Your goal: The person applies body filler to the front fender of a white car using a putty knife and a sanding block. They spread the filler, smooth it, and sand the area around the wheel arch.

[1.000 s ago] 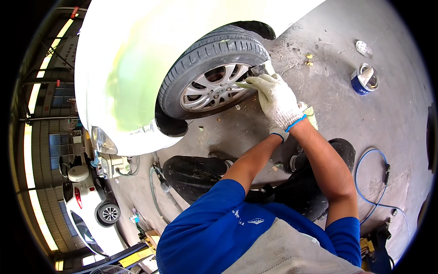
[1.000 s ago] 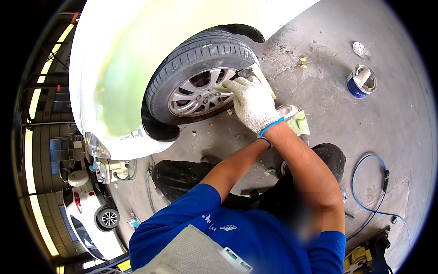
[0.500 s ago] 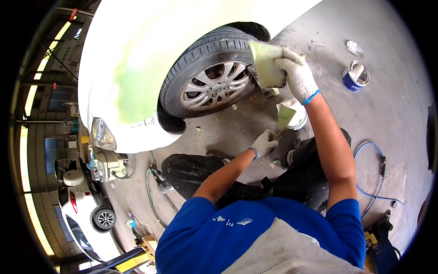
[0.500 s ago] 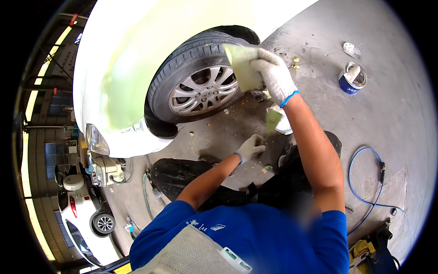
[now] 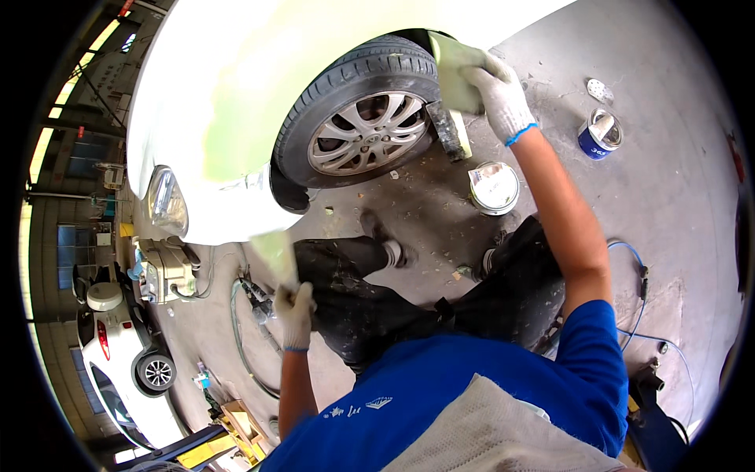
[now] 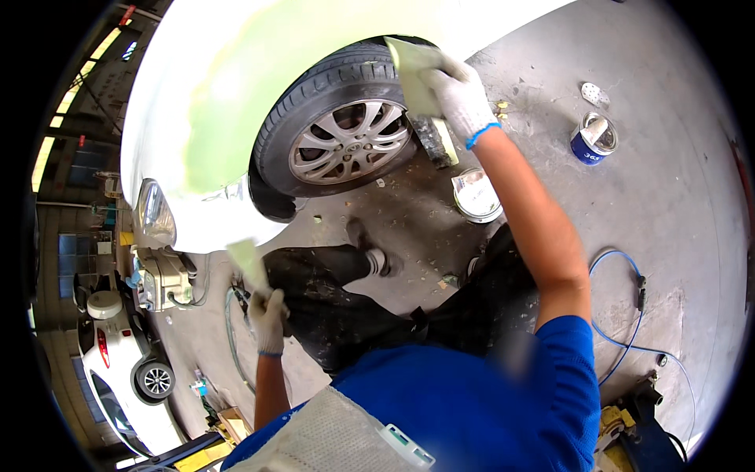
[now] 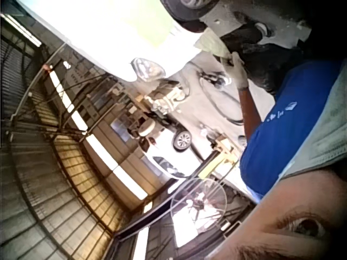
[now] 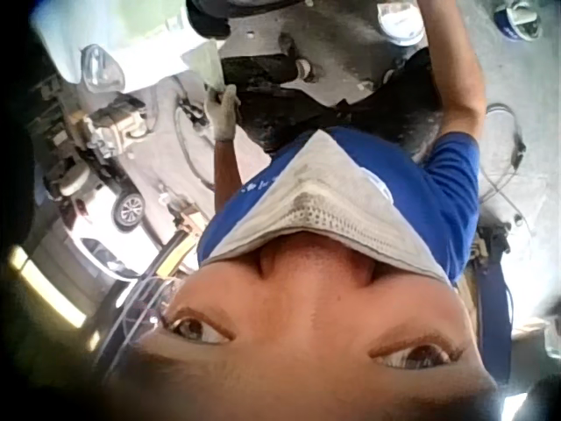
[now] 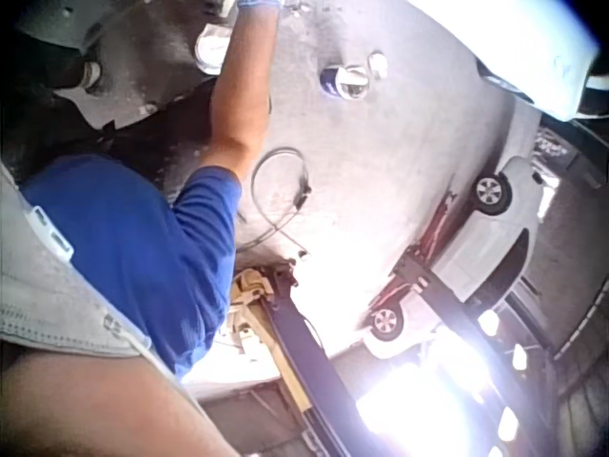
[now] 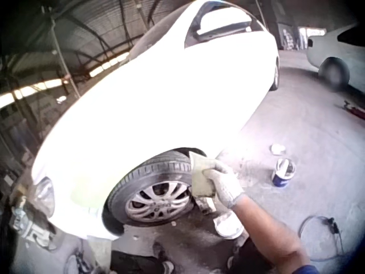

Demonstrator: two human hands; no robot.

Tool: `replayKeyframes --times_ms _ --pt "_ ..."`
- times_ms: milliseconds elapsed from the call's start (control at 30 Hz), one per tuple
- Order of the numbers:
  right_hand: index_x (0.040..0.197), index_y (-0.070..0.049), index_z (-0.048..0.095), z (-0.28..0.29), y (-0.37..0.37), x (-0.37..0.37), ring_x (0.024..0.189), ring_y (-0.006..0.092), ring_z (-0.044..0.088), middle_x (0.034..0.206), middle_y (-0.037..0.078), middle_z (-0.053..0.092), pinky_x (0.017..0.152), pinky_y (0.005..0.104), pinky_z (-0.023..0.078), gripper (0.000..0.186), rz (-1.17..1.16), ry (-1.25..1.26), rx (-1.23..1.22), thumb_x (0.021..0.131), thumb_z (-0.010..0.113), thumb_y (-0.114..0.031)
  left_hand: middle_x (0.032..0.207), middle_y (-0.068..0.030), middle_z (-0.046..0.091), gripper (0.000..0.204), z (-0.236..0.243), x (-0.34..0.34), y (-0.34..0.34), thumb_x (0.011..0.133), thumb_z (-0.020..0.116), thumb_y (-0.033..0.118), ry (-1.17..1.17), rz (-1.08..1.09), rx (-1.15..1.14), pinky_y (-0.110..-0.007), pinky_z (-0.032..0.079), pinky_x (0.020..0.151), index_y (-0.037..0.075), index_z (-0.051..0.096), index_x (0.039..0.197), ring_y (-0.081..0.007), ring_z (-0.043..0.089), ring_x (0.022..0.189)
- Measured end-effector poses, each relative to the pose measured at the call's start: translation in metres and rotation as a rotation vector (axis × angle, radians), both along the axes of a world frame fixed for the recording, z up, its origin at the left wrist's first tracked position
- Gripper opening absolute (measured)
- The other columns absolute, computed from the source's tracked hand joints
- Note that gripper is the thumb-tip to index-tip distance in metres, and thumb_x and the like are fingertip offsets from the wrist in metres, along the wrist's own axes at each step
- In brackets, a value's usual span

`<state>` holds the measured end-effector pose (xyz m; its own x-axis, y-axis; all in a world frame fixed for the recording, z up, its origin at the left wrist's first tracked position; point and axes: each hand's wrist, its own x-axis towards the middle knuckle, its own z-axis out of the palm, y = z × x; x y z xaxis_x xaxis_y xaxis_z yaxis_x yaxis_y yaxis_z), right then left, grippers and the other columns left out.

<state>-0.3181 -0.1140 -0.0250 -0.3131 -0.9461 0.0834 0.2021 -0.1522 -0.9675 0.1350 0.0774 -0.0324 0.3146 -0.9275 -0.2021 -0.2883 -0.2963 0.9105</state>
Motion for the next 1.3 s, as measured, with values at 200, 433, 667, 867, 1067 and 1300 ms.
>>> replayKeyframes --times_ms 200,433,667,867,1067,1300 --pt "0.128 -0.018 0.071 0.033 -0.068 -0.017 0.087 0.0279 0.066 0.11 0.007 0.071 0.08 0.0386 0.056 0.045 -0.549 1.347 -0.712 0.089 0.058 0.0 0.067 0.0077 0.043 0.024 -0.046 0.016 0.016 0.095 0.069 0.008 -0.097 0.096 -0.09 -0.019 0.026 0.048 0.011 0.049 0.082 -0.0014 0.036 0.054" --pt "0.126 -0.012 0.07 0.021 -0.103 -0.008 0.097 0.0279 0.067 0.114 0.008 0.07 0.081 0.0393 0.056 0.05 -0.472 1.422 -0.616 0.081 0.059 0.007 0.073 0.0072 0.043 0.014 -0.053 -0.014 -0.016 0.094 0.065 0.009 -0.226 0.119 -0.216 -0.021 0.027 0.055 0.007 0.054 0.086 -0.0027 0.035 0.062" --pt "0.124 -0.021 0.07 -0.061 -0.092 0.033 0.101 0.0221 0.057 0.113 -0.002 0.063 0.087 0.0388 0.049 0.054 -0.04 1.353 -0.841 0.072 0.069 -0.007 0.076 0.0057 0.047 0.012 -0.049 -0.014 -0.033 0.094 0.067 0.009 -0.263 0.119 -0.197 -0.021 0.031 0.057 0.006 0.056 0.09 -0.0031 0.04 0.065" --pt "0.128 -0.019 0.069 -0.067 -0.097 0.019 0.102 0.0261 0.058 0.12 0.001 0.064 0.088 0.042 0.05 0.064 -0.029 1.384 -0.766 0.067 0.066 -0.002 0.08 0.0044 0.049 0.013 -0.056 -0.008 -0.032 0.094 0.068 0.01 -0.244 0.115 -0.141 -0.021 0.033 0.059 0.004 0.058 0.097 -0.0038 0.041 0.068" --pt "0.131 -0.019 0.068 -0.053 -0.104 0.02 0.103 0.0265 0.058 0.118 0.001 0.063 0.09 0.0427 0.05 0.064 -0.128 1.402 -0.833 0.068 0.067 -0.006 0.082 0.0044 0.049 0.014 -0.054 -0.011 -0.041 0.094 0.069 0.011 -0.291 0.108 -0.168 -0.021 0.033 0.06 0.004 0.058 0.098 -0.004 0.041 0.068" --pt "0.131 -0.02 0.068 -0.05 -0.105 0.02 0.102 0.0243 0.058 0.116 0.0 0.063 0.09 0.0421 0.05 0.061 -0.182 1.451 -0.815 0.072 0.068 -0.01 0.082 0.0042 0.05 0.014 -0.05 -0.018 -0.046 0.094 0.069 0.011 -0.329 0.108 -0.179 -0.021 0.032 0.059 0.004 0.057 0.096 -0.0039 0.041 0.068"
